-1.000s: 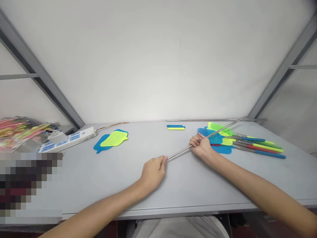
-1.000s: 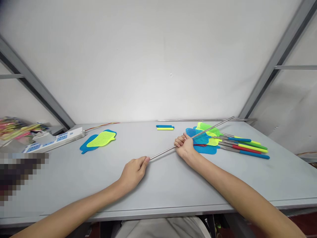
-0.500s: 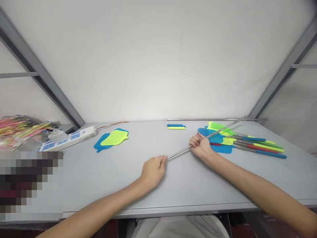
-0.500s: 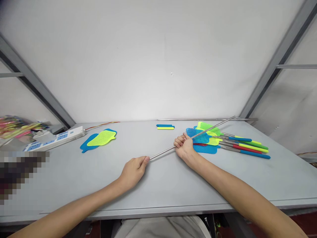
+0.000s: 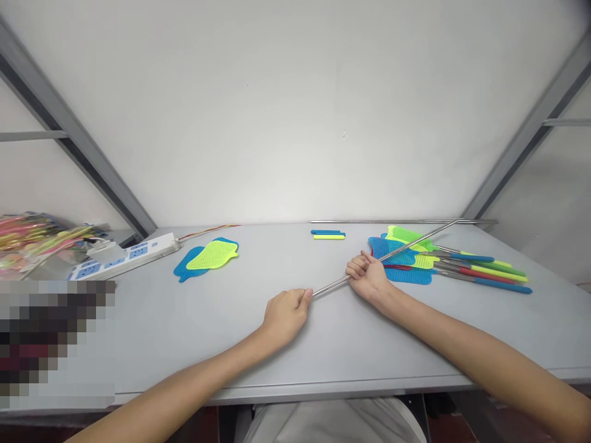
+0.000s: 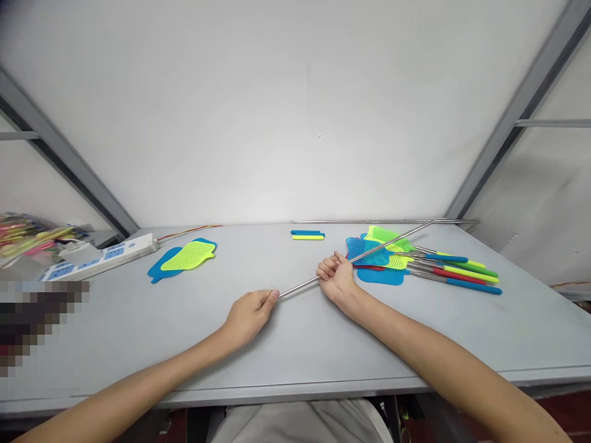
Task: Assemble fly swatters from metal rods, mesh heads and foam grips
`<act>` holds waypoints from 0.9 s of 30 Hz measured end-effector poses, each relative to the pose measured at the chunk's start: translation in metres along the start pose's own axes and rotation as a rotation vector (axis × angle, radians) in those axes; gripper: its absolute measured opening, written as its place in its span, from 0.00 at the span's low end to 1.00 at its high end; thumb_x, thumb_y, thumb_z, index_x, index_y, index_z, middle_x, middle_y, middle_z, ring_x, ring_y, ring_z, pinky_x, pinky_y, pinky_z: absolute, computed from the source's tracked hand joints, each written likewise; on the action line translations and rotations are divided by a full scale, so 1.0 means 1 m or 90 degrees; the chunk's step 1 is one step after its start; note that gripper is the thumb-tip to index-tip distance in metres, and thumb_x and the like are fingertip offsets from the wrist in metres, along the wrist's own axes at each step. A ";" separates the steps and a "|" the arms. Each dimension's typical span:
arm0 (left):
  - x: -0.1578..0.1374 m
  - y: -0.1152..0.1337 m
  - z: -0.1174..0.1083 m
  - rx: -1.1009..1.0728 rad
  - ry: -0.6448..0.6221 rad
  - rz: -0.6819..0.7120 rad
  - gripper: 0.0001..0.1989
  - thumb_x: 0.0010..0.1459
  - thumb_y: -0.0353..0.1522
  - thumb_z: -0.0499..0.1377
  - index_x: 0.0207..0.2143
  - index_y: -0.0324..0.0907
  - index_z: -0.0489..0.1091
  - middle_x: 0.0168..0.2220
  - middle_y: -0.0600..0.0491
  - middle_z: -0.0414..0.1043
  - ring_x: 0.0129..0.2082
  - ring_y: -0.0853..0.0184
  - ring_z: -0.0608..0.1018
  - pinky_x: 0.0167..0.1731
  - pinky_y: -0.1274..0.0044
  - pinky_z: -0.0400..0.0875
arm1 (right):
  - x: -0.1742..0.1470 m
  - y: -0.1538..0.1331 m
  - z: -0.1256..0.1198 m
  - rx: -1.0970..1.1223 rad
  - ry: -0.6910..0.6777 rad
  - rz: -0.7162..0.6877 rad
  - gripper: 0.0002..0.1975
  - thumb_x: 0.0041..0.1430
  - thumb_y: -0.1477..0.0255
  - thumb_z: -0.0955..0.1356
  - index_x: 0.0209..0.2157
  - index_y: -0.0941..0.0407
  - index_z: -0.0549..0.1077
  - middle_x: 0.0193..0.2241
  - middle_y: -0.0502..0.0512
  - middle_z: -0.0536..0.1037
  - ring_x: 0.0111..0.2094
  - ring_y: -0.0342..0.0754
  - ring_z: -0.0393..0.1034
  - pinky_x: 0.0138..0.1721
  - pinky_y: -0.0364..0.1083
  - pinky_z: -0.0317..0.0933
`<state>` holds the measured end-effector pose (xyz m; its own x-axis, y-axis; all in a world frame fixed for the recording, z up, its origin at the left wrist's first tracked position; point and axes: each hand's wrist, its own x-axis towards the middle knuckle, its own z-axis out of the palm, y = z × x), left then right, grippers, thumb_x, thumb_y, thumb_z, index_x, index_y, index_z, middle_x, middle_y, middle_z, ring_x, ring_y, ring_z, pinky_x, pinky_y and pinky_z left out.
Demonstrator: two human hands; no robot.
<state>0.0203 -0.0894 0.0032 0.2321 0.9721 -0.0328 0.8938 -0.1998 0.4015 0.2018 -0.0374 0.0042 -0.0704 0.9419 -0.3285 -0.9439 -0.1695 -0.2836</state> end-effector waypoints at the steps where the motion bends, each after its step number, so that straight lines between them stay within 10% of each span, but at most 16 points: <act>1: 0.000 0.000 0.000 -0.002 0.001 0.003 0.20 0.57 0.40 0.37 0.16 0.41 0.48 0.15 0.57 0.53 0.18 0.69 0.60 0.20 0.78 0.46 | -0.001 0.000 0.001 0.001 -0.003 0.004 0.16 0.56 0.75 0.54 0.18 0.55 0.43 0.09 0.41 0.44 0.09 0.36 0.38 0.09 0.38 0.37; 27: -0.001 0.001 -0.002 -0.090 -0.023 0.015 0.20 0.57 0.41 0.38 0.16 0.41 0.48 0.15 0.58 0.49 0.17 0.72 0.57 0.19 0.79 0.47 | -0.003 -0.004 0.005 -0.019 -0.034 -0.005 0.15 0.56 0.75 0.56 0.18 0.55 0.44 0.10 0.41 0.44 0.09 0.36 0.39 0.09 0.38 0.38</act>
<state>0.0203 -0.0902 0.0054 0.2677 0.9620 -0.0541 0.8257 -0.2001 0.5275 0.2038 -0.0376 0.0110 -0.0814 0.9572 -0.2777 -0.9346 -0.1701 -0.3125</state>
